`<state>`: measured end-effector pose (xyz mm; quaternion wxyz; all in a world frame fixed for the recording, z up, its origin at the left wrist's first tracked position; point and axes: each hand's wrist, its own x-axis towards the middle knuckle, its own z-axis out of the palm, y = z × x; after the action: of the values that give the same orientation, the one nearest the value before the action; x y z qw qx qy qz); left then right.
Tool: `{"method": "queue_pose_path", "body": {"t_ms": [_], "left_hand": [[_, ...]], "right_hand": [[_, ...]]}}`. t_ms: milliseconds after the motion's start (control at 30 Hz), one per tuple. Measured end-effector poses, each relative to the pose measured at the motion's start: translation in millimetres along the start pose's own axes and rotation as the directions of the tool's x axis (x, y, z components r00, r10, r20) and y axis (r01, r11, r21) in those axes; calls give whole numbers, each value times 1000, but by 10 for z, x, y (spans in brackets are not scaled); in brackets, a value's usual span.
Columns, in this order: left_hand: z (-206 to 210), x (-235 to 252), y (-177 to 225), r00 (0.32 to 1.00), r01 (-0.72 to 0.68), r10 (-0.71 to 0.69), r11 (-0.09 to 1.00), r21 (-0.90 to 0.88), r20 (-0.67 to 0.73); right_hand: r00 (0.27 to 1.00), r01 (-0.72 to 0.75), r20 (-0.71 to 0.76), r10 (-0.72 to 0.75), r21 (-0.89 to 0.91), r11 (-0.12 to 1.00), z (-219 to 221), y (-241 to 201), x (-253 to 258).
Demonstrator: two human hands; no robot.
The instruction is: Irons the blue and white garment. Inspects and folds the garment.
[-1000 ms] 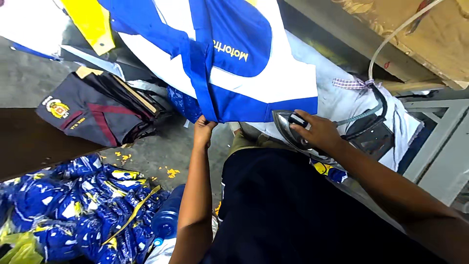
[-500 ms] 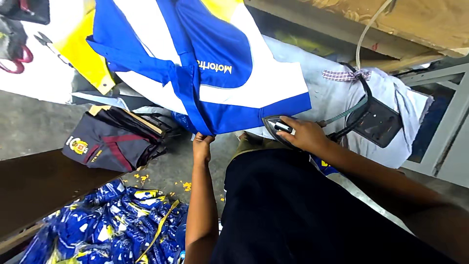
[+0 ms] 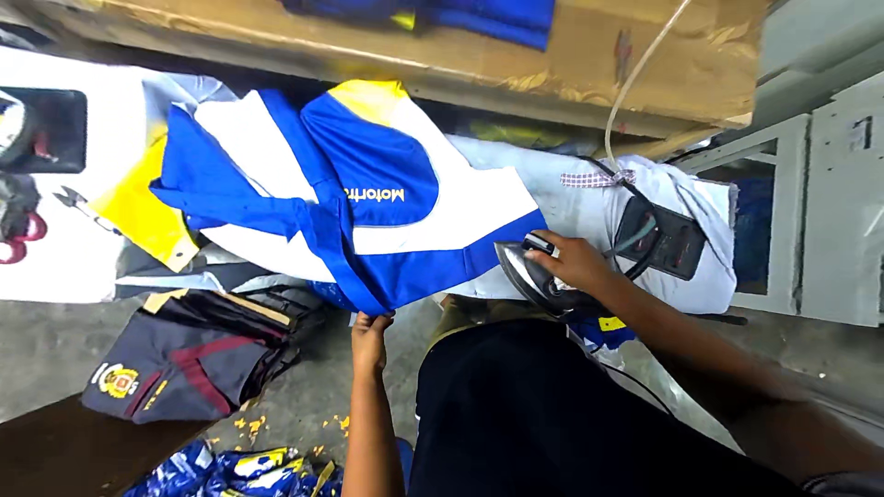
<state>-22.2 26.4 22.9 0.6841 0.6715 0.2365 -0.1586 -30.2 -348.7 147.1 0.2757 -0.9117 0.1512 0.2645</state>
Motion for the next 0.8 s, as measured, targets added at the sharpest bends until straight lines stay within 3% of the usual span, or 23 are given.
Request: {"method": "queue_pose_path", "body": {"t_ms": [167, 400, 567, 700, 800], "left_hand": [[-82, -62, -17, 994, -49, 50, 999, -16, 95], [-129, -115, -19, 993, -45, 48, 999, -30, 103], [-80, -121, -19, 995, -45, 49, 998, -51, 85], [-55, -156, -26, 998, -29, 34, 996, -89, 59], [-20, -159, -46, 998, 4, 3, 994, -107, 66]], "right_hand": [[972, -60, -222, 78, 88, 994, -192, 86, 429], [981, -81, -175, 87, 38, 996, -341, -518, 1064], [996, 9, -91, -13, -51, 999, -281, -431, 895], [978, 208, 46, -204, -138, 968, -147, -45, 586], [969, 234, 119, -218, -147, 961, -250, 265, 341]]}}
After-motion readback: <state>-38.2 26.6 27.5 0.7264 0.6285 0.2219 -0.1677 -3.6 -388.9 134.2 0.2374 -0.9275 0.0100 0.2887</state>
